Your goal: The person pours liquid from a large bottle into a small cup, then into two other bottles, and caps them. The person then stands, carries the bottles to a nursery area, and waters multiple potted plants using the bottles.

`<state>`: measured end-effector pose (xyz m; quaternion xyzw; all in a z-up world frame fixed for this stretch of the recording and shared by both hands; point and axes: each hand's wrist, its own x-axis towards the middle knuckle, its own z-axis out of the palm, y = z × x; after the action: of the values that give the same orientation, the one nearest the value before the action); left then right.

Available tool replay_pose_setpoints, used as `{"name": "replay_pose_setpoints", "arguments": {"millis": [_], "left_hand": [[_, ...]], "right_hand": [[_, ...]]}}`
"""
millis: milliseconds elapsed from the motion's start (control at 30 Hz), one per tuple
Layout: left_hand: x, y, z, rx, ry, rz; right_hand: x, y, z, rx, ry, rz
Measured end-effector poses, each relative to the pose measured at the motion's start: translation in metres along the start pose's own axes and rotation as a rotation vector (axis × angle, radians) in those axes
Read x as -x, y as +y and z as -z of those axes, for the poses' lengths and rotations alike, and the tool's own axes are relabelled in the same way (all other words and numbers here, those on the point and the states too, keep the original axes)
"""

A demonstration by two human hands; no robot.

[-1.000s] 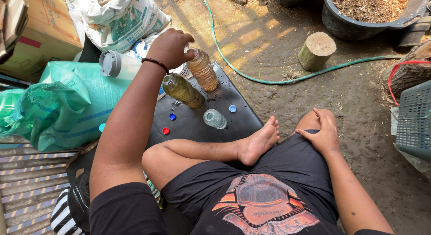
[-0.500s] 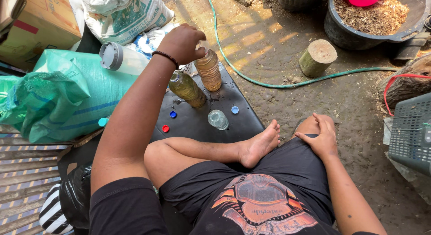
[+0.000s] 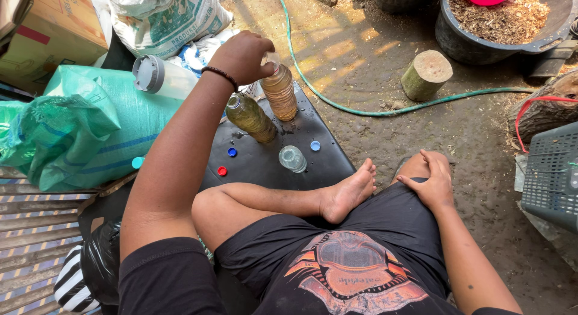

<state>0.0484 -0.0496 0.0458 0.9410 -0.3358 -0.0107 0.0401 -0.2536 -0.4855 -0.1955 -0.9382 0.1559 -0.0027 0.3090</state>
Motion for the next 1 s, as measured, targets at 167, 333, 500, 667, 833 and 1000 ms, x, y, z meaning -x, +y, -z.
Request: {"name": "replay_pose_setpoints", "arguments": {"millis": [167,333,500,667,833,1000], "left_hand": [[0.006,0.002,0.007,0.098,0.001,0.049],[0.017,-0.001,0.010,0.267,0.066,0.090],[0.032,-0.016,-0.002,0.513,0.113,0.186],[0.044,-0.046,-0.035,0.741,0.153,0.165],[0.048,-0.077,-0.081,0.946,0.235,0.174],[0.051,-0.084,-0.116,0.962,0.342,0.274]], "right_hand": [[-0.001,-0.001,0.001,-0.010,0.005,0.000],[0.001,0.002,0.000,-0.016,0.006,0.011],[-0.006,-0.007,0.002,0.010,-0.010,0.038],[-0.041,-0.075,-0.015,-0.174,0.002,0.274],[-0.101,-0.194,-0.044,-0.238,-0.115,0.498],[-0.155,-0.286,-0.071,-0.283,-0.285,0.532]]}}
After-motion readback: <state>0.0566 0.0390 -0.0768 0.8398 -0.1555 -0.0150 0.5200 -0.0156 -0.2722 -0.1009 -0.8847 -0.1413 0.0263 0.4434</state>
